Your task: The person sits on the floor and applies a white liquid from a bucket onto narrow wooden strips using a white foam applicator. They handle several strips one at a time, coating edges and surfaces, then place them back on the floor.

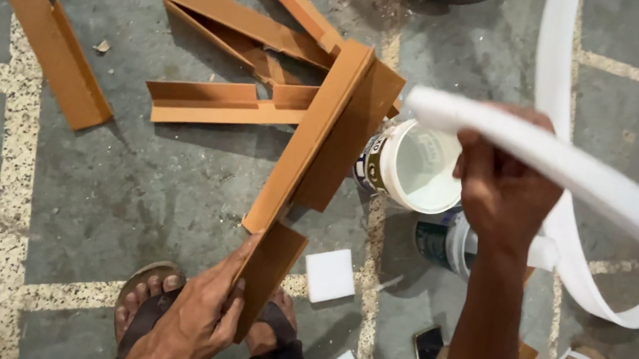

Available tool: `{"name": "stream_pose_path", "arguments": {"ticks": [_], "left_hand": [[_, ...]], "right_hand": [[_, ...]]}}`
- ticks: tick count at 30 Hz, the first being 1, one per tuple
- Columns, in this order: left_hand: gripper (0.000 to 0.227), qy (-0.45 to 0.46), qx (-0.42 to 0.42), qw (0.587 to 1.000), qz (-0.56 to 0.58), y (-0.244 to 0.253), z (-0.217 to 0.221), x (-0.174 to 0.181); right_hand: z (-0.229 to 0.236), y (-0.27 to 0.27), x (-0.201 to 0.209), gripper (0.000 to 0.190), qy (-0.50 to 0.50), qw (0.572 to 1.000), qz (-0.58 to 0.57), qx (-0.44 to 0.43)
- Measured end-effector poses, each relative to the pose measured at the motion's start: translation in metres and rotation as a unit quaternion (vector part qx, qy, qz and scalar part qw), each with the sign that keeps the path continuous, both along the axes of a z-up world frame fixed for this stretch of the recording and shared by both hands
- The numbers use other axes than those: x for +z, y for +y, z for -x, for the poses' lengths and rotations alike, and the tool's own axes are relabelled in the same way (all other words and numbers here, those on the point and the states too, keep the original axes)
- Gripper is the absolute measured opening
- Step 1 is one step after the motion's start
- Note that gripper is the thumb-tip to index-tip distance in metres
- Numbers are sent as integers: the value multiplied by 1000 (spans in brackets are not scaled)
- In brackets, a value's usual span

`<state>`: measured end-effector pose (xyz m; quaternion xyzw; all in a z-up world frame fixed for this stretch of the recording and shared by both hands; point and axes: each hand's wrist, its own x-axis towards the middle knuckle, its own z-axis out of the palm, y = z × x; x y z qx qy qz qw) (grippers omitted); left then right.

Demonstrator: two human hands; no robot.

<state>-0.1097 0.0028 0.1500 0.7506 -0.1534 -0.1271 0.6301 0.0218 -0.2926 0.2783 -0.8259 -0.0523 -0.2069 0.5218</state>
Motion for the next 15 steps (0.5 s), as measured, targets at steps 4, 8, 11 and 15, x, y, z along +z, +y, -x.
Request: {"name": "stream_pose_path", "arguments": {"ticks": [4,8,11,15], "left_hand": [[76,-42,2,999,-1,0,1,3],[76,1,-9,1000,-28,3,3,-4],[77,41,-16,998,-46,4,4,-7],[79,-36,4,999,-24,3,1,-6]], "right_hand": [[-23,5,-2,14,-3,999,40,28],[-11,12,-16,16,15,995,96,20],[11,17,-27,19,-30,955,288,68],[29,19,-26,19,-3,943,246,226]]}}
